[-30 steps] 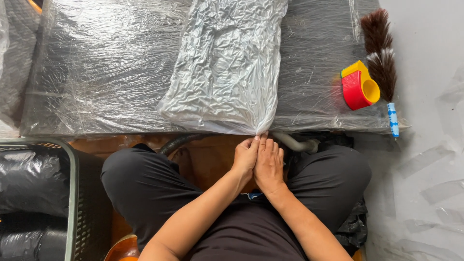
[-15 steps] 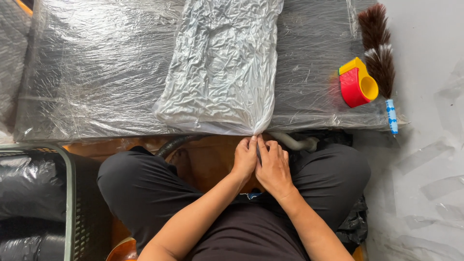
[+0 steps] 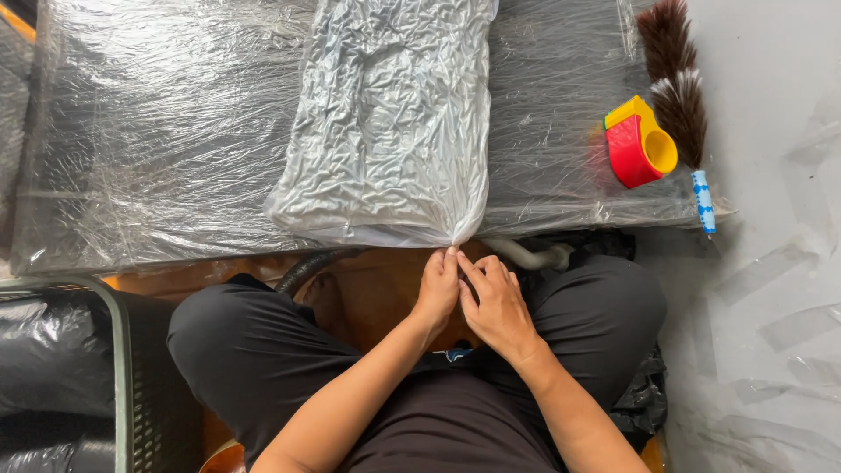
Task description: The person places a pillow into a plastic bag, uses a vacuum hose to remove the air, and then ties and tapes the bag shut.
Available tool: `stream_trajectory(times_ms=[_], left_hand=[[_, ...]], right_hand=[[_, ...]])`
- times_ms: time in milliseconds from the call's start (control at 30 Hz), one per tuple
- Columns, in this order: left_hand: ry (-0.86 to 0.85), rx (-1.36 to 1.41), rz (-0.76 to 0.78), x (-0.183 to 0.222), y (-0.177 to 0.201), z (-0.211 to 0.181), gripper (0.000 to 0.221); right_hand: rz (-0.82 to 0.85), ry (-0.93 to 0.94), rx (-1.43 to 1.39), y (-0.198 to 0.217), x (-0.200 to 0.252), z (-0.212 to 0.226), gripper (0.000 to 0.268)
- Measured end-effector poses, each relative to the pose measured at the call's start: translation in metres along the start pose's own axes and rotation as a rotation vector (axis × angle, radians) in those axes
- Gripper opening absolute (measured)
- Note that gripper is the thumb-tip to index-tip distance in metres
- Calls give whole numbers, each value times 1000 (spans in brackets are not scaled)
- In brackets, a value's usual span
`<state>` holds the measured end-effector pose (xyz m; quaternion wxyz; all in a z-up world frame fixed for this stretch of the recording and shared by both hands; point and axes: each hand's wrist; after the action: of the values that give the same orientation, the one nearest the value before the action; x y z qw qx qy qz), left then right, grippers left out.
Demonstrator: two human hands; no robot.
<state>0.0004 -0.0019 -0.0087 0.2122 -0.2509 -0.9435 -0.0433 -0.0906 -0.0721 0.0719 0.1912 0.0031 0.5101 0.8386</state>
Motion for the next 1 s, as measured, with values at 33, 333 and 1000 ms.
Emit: stream_trajectory(times_ms=[33,333,1000], left_hand=[[13,4,0,0,0,0,38],[21,25,-24,1,-6,-5,39],[255,493,230,17,-2,-18,17]], right_hand=[[8,-11,-18,0,0,0,45],[-45,-239,-218,7,-16,6,31],[-46,-774,-733,-6,-53,-2,32]])
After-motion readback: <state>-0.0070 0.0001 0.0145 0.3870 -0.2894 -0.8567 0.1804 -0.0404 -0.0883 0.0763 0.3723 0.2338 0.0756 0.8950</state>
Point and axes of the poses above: each hand's wrist, its own x-axis away from the middle knuckle, its own y-axis out of the back of the hand, z = x × y, and after that the axes turned 8 degrees about -x, right-handed
